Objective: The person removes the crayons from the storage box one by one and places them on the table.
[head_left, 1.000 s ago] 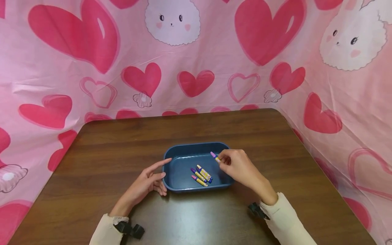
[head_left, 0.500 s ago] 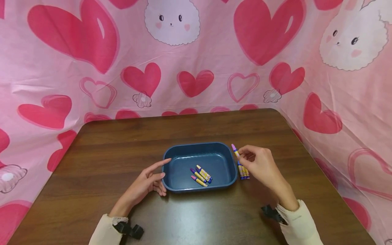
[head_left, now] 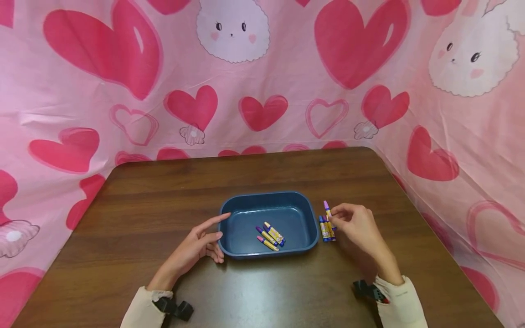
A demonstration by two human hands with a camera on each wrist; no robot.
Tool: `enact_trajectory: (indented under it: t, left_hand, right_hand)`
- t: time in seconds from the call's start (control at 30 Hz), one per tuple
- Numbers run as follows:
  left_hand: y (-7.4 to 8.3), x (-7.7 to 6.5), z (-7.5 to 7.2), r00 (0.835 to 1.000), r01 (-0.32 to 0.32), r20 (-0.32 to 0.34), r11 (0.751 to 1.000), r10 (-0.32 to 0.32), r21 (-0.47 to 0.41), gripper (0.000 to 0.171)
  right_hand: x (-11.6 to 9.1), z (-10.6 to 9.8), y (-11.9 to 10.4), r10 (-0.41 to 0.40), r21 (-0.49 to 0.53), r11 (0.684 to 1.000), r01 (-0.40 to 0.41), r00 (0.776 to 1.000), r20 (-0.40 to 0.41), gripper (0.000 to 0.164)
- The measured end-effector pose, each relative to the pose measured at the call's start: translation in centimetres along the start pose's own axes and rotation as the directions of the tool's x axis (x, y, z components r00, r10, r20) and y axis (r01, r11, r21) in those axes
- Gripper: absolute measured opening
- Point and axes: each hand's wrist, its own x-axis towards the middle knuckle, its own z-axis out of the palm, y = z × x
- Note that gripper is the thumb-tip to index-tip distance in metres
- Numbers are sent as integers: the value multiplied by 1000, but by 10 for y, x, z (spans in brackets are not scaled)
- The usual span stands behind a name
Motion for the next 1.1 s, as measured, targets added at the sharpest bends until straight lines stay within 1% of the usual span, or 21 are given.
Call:
enact_trajectory:
  t: [0.17, 0.27, 0.5, 0.67, 1.1]
  left_hand:
    - [1, 0, 0, 1000, -6, 6, 1000, 6, 8, 54]
    - [3, -1, 0, 1000, -1, 1, 1000, 1, 15, 54]
    - [4, -1, 1, 1000, 0, 0, 1000, 0, 23, 54]
    - [3, -1, 1, 1000, -1, 6, 1000, 1, 21, 54]
    - [4, 0, 2, 1000, 3, 0, 1000, -3, 16, 53]
  right_hand:
    - [0, 6, 16, 92, 26, 995, -93, 994, 61, 8]
    - [1, 7, 22, 121, 6, 993, -121, 990, 72, 9]
    - [1, 8, 29, 173, -39, 985, -169, 974, 146, 11]
    - [0, 8, 30, 197, -58, 980, -190, 969, 149, 12]
    - [1, 11, 31, 206, -73, 978, -198, 969, 134, 12]
